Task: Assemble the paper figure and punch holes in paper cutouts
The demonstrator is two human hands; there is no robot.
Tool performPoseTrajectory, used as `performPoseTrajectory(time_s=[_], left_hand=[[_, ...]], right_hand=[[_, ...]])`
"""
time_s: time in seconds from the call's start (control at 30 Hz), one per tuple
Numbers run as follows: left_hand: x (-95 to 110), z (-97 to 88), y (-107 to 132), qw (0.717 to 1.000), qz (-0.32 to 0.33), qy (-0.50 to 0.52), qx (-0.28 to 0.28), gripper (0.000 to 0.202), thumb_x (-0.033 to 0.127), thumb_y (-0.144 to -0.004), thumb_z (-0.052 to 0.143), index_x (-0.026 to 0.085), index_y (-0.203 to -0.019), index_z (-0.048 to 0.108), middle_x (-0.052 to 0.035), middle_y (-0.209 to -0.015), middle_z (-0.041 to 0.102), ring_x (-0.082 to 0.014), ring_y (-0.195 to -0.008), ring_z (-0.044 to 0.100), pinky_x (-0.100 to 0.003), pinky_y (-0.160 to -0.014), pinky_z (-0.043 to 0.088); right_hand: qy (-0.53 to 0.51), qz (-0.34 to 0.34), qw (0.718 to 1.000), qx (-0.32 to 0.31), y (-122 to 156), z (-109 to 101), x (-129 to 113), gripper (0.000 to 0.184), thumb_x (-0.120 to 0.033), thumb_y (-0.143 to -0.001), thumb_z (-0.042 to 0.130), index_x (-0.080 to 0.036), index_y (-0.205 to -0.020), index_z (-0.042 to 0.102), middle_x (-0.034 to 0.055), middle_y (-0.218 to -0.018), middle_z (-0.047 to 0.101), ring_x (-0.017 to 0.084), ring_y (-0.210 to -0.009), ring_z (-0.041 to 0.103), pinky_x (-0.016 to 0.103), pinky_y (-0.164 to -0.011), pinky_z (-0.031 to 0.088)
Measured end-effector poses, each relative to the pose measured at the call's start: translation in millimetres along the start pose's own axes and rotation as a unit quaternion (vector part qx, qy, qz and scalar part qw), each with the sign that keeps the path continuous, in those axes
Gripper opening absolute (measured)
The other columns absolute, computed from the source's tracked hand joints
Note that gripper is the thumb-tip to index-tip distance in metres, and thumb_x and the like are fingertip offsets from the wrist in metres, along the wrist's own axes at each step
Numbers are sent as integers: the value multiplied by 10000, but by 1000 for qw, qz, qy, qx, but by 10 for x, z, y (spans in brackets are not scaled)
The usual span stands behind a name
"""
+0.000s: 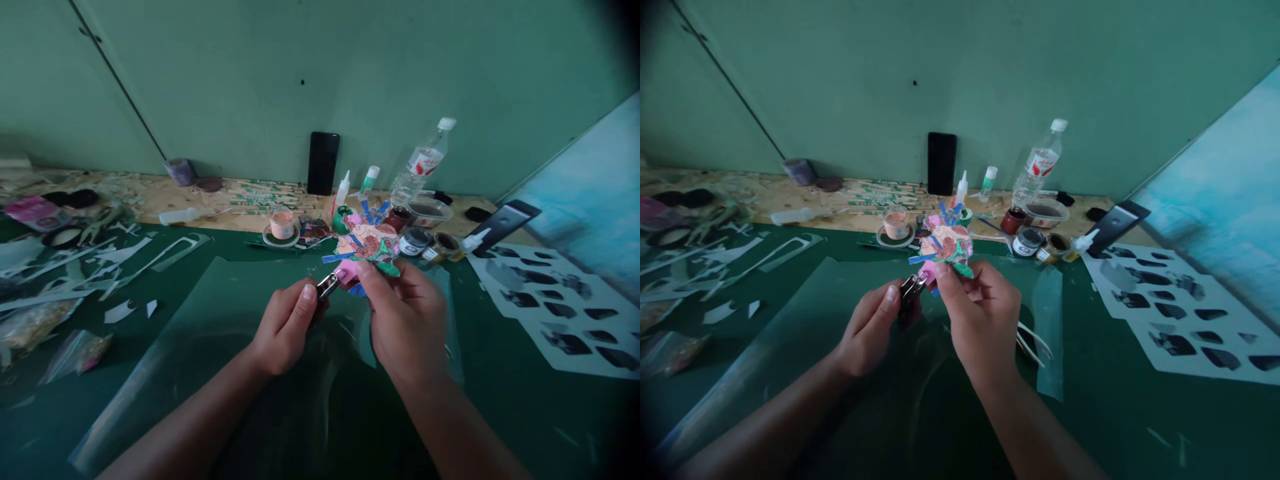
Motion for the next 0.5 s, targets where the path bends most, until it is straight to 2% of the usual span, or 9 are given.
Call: performPoseTrajectory(time_s=[0.2,0.5], left_hand=[[28,-48,-8,999,28,-34,7,463,464,-1005,302,164,-719,507,6,-587,491,-104,-519,419,-267,-505,309],[53,-60,-14,997,54,-56,6,475,435,-1014,287,156,-709,521,9,-560,504,-87,-488,427,-245,-485,316]], right_hand=[[-25,17,1000,3,22,-10,26,155,-345,-797,732,-220,-715,691,-12,-615,666,147,-610,624,269,-566,480],[-72,37,997,-8,33,31,25,84,-311,-795,746,-233,-823,732,-2,-712,712,147,-645,647,281,-616,507]])
Point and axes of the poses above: each hand's wrist, its own y-axis away from the middle knuckle, its own z-axis out of the palm, x = y × z, the point moved 6 cm from there along -y, towards the middle knuckle
